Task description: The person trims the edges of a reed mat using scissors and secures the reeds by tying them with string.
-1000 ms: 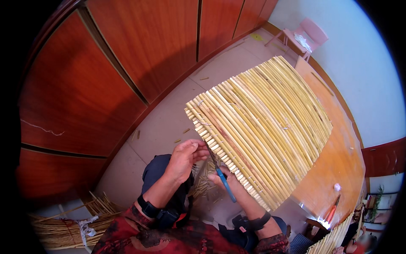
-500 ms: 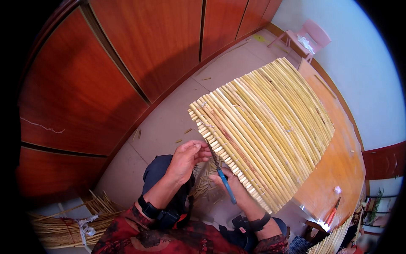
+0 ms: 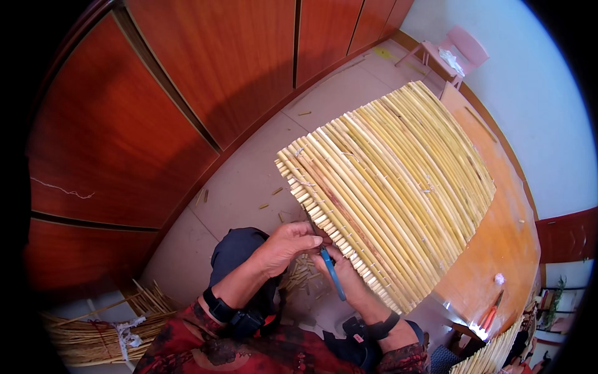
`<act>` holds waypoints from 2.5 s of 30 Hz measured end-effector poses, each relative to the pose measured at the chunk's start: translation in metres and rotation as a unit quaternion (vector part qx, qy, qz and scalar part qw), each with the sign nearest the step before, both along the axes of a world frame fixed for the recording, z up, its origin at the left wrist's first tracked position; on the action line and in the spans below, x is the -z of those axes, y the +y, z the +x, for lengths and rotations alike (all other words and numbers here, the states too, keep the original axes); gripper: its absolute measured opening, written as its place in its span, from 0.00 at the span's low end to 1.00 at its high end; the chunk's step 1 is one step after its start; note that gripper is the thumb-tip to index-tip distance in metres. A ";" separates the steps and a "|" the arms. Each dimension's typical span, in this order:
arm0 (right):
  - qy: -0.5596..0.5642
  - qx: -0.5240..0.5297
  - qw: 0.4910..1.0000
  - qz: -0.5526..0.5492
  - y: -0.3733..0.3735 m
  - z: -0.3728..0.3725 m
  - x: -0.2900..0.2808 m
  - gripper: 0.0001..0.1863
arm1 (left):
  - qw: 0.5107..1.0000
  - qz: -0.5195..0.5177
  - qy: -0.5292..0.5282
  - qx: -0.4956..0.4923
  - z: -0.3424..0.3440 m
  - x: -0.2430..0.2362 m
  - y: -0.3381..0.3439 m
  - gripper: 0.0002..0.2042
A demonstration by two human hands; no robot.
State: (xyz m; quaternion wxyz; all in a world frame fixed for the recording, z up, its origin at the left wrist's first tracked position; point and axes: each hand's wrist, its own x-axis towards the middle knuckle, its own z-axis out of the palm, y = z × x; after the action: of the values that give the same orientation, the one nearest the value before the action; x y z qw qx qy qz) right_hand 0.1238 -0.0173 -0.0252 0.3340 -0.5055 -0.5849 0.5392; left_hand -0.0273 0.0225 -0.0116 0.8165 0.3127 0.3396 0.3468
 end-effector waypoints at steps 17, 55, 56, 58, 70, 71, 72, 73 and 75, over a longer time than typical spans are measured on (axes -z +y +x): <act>-0.022 -0.057 0.994 -0.088 0.017 -0.006 -0.010 0.18 | 0.997 0.030 0.034 -0.055 -0.002 -0.011 -0.006 0.08; -0.049 -0.055 0.983 -0.168 -0.043 0.012 -0.023 0.17 | 0.967 0.029 -0.073 -0.241 -0.005 -0.015 0.008 0.21; -0.046 -0.048 0.984 -0.167 -0.057 0.019 -0.021 0.17 | 0.969 0.031 -0.072 -0.234 -0.007 -0.016 0.009 0.21; -0.081 -0.045 0.977 -0.191 -0.086 0.030 -0.014 0.18 | 0.974 0.041 -0.082 -0.208 -0.011 -0.020 0.014 0.20; -0.079 0.103 0.980 -0.151 -0.175 0.019 0.009 0.16 | 0.995 0.043 0.039 -0.086 -0.015 -0.007 0.047 0.12; -0.094 0.112 0.977 -0.157 -0.177 0.012 0.005 0.17 | 0.996 0.041 0.040 -0.072 -0.015 -0.006 0.046 0.12; -0.094 0.123 0.975 -0.158 -0.178 0.005 0.007 0.17 | 0.996 0.046 0.019 -0.071 -0.016 -0.008 0.044 0.12; -0.072 0.150 0.975 -0.145 -0.175 0.001 0.012 0.16 | 0.996 0.056 -0.006 -0.067 -0.013 -0.012 0.047 0.12; -0.055 0.194 0.972 -0.122 -0.170 -0.010 0.017 0.15 | 0.997 0.049 -0.038 -0.040 -0.012 -0.009 0.049 0.13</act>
State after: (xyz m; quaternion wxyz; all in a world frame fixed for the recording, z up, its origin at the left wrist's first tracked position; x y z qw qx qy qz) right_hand 0.1135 -0.1873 -0.0424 0.3350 -0.6753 -0.4228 0.5030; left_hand -0.0391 0.0713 -0.0025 0.7980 0.3250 0.3030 0.4071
